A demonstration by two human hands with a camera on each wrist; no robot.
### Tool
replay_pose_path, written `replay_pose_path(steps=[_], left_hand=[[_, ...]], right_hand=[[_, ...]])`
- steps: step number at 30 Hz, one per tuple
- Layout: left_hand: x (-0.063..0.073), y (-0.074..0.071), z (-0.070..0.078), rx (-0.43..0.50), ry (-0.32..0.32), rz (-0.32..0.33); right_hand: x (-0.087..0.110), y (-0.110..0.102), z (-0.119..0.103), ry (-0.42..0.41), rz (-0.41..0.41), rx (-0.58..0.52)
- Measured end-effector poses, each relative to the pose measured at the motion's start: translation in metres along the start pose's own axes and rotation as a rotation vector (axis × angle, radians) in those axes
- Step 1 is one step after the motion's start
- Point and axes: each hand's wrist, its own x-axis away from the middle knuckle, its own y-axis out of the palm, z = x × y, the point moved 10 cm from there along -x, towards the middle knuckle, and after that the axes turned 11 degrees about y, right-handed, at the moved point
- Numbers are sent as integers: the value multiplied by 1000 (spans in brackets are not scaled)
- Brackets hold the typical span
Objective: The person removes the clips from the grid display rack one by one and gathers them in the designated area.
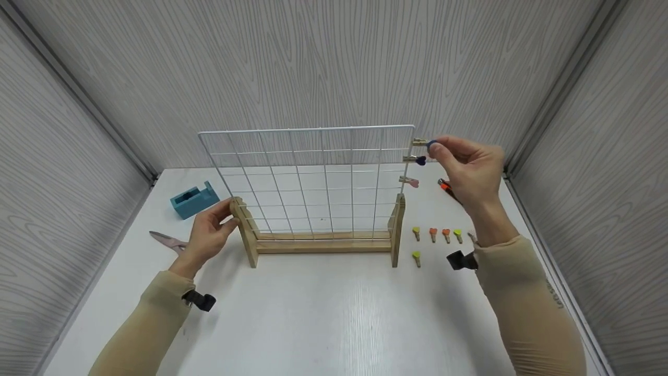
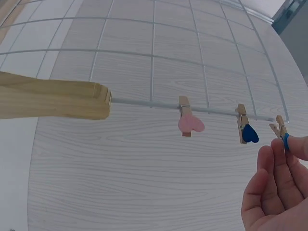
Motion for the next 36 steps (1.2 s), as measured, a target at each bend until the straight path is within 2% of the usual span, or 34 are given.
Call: replay_pose_path(steps=[8, 16, 22, 28, 36], left_hand=[[0, 0, 1, -1, -5, 6], [-1, -2, -1, -6, -12, 7], [-1, -3, -1, -17, -3, 7], [0, -5, -3, -32, -5, 11], [-1, -9, -3, -23, 23, 24]], right_hand=[[2, -27, 7, 87, 0, 35], [11, -37, 20, 147, -28, 57], [20, -48, 39, 217, -83, 141], [30, -65, 60, 283, -91, 215], [41, -77, 96, 359, -125, 427]])
